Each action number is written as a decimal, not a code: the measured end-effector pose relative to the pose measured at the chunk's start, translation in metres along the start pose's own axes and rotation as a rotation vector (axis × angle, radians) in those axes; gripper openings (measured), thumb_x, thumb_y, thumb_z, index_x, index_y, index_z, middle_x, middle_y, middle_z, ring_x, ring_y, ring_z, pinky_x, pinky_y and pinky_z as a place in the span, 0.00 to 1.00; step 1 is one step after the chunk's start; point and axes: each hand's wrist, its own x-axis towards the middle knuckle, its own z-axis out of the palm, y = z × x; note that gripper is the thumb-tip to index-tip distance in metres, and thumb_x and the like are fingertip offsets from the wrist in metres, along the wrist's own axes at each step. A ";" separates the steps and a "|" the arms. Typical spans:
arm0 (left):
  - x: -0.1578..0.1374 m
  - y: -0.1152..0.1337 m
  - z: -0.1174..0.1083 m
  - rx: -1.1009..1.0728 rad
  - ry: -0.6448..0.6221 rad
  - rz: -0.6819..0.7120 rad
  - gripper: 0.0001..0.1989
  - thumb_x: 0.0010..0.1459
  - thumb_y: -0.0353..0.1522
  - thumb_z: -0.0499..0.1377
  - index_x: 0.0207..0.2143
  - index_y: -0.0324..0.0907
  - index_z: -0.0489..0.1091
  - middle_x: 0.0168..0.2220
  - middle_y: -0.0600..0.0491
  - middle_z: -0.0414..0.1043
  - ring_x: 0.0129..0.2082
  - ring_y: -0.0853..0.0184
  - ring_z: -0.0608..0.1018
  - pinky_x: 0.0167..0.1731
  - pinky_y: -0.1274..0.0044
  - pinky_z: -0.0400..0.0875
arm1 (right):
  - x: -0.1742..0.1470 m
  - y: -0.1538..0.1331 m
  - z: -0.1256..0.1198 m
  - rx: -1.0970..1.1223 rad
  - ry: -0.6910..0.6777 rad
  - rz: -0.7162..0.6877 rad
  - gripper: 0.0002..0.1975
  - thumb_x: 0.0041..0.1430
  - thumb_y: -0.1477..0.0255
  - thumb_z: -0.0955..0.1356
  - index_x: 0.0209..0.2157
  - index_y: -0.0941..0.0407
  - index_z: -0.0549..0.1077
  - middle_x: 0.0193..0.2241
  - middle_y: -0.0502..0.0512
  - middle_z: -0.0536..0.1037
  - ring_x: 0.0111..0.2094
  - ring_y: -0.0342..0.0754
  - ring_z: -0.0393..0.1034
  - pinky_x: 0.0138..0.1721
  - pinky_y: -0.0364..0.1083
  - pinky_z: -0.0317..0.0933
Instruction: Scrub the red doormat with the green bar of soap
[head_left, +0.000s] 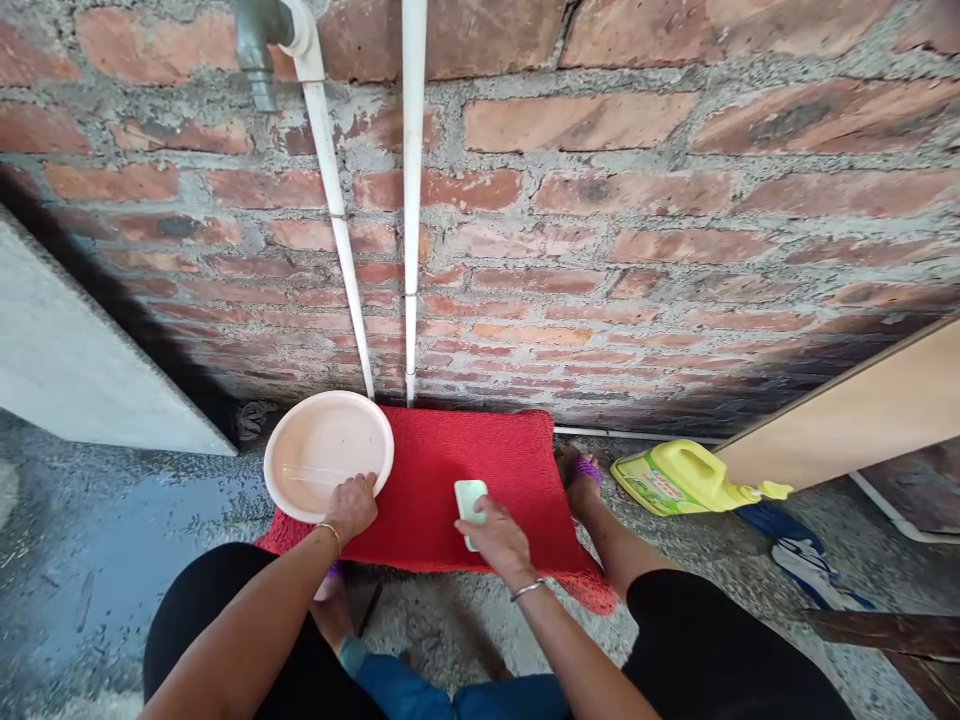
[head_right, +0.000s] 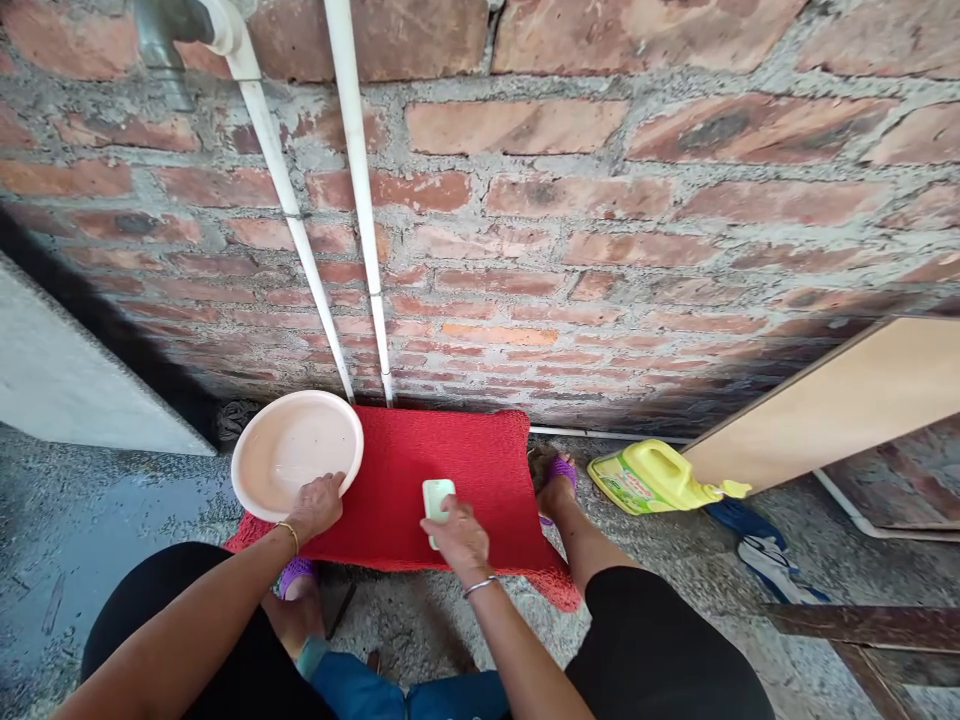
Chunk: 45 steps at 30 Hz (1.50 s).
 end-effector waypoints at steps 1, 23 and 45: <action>0.000 -0.001 0.001 -0.003 0.000 0.004 0.24 0.62 0.24 0.45 0.58 0.39 0.67 0.51 0.38 0.74 0.51 0.57 0.77 0.49 0.67 0.71 | -0.006 -0.019 0.012 -0.008 -0.022 -0.051 0.18 0.58 0.58 0.68 0.48 0.50 0.71 0.46 0.56 0.76 0.43 0.51 0.76 0.41 0.46 0.62; 0.000 0.000 -0.004 -0.008 -0.066 -0.003 0.25 0.62 0.26 0.44 0.60 0.43 0.62 0.53 0.41 0.73 0.53 0.59 0.77 0.51 0.67 0.70 | 0.004 0.088 -0.031 -0.088 0.053 0.182 0.21 0.59 0.60 0.66 0.53 0.52 0.69 0.52 0.60 0.72 0.52 0.53 0.72 0.46 0.47 0.62; -0.004 -0.001 -0.007 0.020 -0.028 0.008 0.24 0.63 0.25 0.44 0.60 0.41 0.64 0.54 0.39 0.73 0.53 0.58 0.77 0.51 0.67 0.71 | -0.066 -0.095 0.091 -0.170 -0.168 -0.542 0.25 0.51 0.70 0.70 0.53 0.54 0.72 0.54 0.65 0.72 0.52 0.60 0.71 0.49 0.55 0.65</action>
